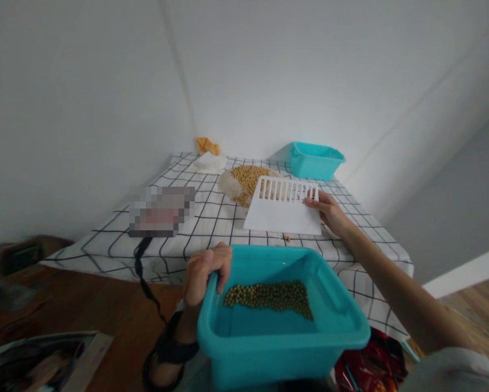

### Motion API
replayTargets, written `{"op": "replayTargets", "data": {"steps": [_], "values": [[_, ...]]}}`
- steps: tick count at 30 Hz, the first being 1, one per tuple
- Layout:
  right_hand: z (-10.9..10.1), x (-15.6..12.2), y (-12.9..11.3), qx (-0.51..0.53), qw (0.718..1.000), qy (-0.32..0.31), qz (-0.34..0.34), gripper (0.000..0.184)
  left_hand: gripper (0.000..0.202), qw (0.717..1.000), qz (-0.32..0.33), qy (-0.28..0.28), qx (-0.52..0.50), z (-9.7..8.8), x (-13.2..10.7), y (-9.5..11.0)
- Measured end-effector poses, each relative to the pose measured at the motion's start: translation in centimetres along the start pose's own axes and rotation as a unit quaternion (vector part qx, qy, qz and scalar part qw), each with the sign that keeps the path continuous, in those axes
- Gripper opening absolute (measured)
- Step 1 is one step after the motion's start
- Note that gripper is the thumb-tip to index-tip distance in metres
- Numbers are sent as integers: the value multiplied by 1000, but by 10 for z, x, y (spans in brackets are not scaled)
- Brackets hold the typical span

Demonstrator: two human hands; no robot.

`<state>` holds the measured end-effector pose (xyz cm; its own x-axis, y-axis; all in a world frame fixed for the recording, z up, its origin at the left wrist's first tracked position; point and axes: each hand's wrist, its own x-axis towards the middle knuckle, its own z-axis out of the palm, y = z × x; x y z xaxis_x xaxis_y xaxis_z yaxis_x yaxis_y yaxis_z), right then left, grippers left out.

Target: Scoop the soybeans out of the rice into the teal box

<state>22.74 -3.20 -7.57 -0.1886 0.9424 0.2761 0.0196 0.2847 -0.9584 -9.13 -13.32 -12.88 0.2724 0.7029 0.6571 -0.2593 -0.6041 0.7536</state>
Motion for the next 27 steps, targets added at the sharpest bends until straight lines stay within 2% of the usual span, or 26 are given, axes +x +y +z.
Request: {"op": "replayTargets", "data": {"steps": [5,14,22,27], "values": [[0,0,1,-11,999,-30,15,30,66,1000,9,-9,-5,1,0,1],[-3,0,3,-67,996,-56,21,28,67,1000,15,18,4,5,1,1],[2,-3,0,-45,994,-100,28,28,68,1000,0,-1,13,2,1,5],[2,-2,-1,-39,997,-70,22,30,67,1000,4,14,7,4,0,2]]}}
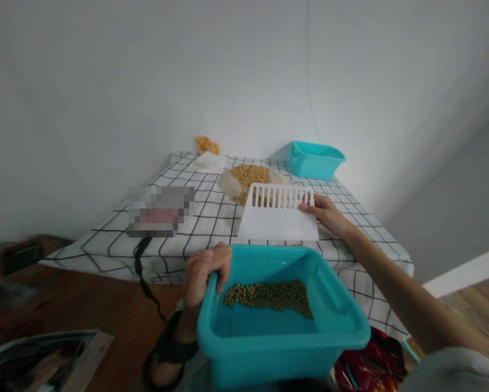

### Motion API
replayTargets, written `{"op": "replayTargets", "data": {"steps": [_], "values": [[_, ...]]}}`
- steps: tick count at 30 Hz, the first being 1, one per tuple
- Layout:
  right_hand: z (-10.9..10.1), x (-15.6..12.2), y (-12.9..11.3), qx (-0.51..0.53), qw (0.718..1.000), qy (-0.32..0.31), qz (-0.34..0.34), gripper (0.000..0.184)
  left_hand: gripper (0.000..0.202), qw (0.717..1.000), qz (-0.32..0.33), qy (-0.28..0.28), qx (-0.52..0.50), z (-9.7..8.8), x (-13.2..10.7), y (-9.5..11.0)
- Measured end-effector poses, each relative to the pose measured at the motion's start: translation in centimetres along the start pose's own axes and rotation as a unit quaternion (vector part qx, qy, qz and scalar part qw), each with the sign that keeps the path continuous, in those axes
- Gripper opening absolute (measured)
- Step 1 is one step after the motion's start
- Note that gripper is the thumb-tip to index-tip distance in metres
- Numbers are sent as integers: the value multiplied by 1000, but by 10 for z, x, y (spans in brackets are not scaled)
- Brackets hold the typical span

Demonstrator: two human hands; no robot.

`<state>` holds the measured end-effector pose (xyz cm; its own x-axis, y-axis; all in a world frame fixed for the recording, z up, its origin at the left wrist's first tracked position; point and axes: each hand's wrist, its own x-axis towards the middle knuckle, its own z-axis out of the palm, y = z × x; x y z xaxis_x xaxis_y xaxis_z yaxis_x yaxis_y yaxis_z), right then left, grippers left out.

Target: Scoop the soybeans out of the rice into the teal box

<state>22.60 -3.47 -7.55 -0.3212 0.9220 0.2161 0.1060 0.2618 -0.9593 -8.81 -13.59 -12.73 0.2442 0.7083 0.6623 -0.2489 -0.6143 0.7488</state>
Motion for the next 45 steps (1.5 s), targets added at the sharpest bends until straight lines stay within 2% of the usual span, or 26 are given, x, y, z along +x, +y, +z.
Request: {"op": "replayTargets", "data": {"steps": [4,10,16,21,25,27,30,34,37,40,45], "values": [[-1,0,-1,33,999,24,9,28,66,1000,8,0,5,2,0,-2],[0,-1,-3,13,1000,-5,18,29,66,1000,3,16,-4,3,0,1],[1,-2,-5,39,999,6,16,27,68,1000,-16,3,13,2,0,4],[1,-3,-5,8,999,-12,34,27,67,1000,-4,7,12,2,1,3],[1,-2,-4,-3,1000,-8,23,27,67,1000,-2,-2,15,1,1,2],[1,-1,-4,2,1000,4,14,28,66,1000,2,0,11,1,1,1],[-1,1,-2,9,998,55,-2,31,66,1000,10,-1,3,2,0,1],[-14,4,-1,-6,995,94,-14,33,66,1000,2,8,9,2,0,3],[-32,6,-4,-19,995,93,-15,34,67,1000,-4,-4,25,1,1,5],[-51,6,-10,-27,992,119,-28,33,66,1000,-5,4,30,3,1,7],[-63,-1,-9,-18,997,77,-9,39,66,1000,-4,1,30,2,1,6]]}}
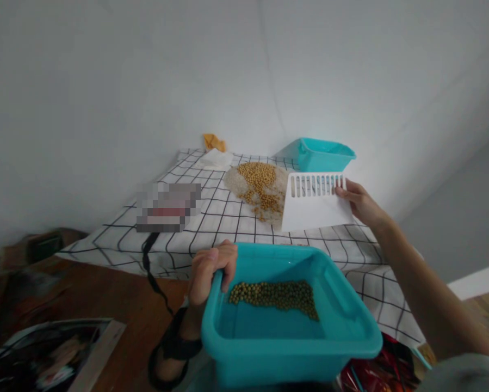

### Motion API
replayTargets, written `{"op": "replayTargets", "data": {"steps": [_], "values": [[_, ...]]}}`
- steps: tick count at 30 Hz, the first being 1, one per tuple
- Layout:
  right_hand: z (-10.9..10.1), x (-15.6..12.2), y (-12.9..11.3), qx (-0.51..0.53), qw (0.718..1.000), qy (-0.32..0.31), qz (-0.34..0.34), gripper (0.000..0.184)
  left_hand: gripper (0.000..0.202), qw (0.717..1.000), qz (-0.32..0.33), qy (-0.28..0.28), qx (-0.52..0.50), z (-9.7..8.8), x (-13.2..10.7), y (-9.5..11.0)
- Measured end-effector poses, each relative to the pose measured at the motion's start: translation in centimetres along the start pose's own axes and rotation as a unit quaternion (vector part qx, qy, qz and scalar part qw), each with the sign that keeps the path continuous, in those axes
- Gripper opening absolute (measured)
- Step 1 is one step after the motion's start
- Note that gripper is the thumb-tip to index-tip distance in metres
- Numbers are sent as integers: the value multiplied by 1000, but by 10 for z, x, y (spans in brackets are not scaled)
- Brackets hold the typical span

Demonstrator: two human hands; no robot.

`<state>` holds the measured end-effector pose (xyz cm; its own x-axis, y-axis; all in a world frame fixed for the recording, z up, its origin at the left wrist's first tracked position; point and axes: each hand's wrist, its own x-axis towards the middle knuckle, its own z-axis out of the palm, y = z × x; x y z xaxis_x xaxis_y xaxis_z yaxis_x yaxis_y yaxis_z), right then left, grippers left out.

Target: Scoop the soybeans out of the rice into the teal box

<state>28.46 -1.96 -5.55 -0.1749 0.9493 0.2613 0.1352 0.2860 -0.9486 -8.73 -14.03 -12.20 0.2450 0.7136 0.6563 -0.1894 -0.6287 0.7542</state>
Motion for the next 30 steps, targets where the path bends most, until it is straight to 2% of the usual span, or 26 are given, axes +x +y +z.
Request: {"op": "replayTargets", "data": {"steps": [5,12,18,21,25,30], "values": [[2,-4,7,-4,999,-32,31,50,66,1000,8,-20,-3,-4,1,-3],[5,-5,5,1,998,-58,40,52,66,1000,17,-25,-7,-6,1,-5],[3,-5,8,-18,998,-59,34,49,68,1000,4,-24,2,-6,1,-4],[2,-2,11,-43,998,-51,4,45,68,1000,-1,-8,7,-5,1,-3],[1,-1,13,-55,997,-10,-43,40,70,1000,-2,-5,9,-3,1,-2],[1,-5,12,-25,999,-8,-34,39,66,1000,9,26,-7,3,1,0]]}}
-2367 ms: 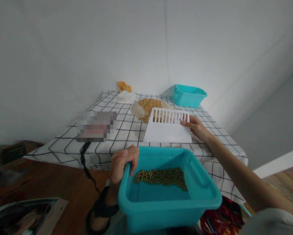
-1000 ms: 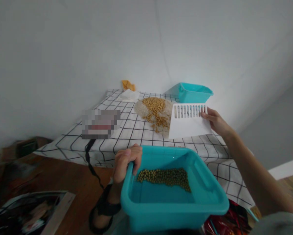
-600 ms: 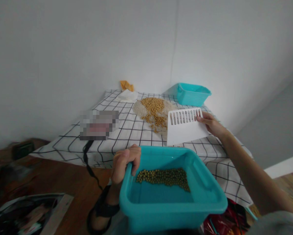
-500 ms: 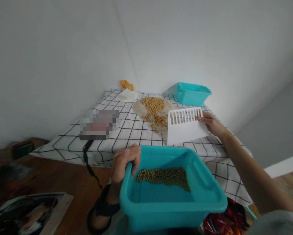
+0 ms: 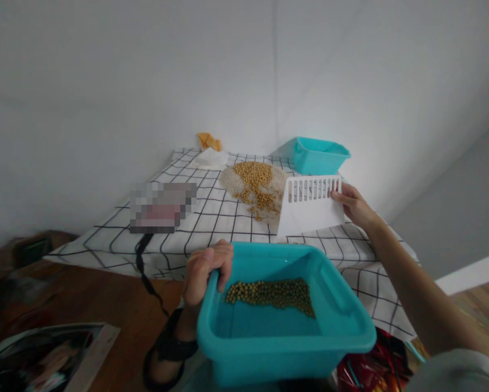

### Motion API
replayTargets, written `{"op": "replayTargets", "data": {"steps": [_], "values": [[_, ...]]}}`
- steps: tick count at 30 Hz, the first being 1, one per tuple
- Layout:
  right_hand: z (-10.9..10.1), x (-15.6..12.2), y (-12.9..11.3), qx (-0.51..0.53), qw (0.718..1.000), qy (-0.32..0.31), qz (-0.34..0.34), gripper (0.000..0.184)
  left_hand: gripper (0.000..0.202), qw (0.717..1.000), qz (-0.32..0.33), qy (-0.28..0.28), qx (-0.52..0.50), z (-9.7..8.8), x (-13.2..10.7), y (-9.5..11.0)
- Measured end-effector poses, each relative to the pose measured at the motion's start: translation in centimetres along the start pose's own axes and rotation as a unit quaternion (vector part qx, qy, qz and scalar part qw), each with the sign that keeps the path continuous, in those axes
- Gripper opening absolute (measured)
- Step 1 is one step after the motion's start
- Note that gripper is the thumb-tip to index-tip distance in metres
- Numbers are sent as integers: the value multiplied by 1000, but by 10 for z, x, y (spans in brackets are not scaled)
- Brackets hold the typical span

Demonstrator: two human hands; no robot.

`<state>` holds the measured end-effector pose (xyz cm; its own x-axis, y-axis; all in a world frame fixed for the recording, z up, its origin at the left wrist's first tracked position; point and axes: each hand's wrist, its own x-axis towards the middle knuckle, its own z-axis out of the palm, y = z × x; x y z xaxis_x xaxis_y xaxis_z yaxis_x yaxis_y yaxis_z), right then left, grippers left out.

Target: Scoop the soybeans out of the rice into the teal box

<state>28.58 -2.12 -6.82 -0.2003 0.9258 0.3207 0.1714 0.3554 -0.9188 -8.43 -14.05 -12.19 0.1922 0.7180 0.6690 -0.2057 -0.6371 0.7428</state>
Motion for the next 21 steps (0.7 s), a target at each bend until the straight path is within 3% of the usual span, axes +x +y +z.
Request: {"op": "replayTargets", "data": {"steps": [10,13,17,21], "values": [[11,-3,-5,5,1000,-4,10,34,65,1000,-3,-11,-11,-2,-2,-3],[23,-11,-10,20,998,-37,52,35,67,1000,0,-29,-11,-3,-1,-3],[40,-23,-16,57,984,-104,130,38,67,1000,-6,-7,-7,0,-1,-1],[50,-29,-17,90,976,-95,173,38,65,1000,-4,14,-11,6,-1,-1]]}}
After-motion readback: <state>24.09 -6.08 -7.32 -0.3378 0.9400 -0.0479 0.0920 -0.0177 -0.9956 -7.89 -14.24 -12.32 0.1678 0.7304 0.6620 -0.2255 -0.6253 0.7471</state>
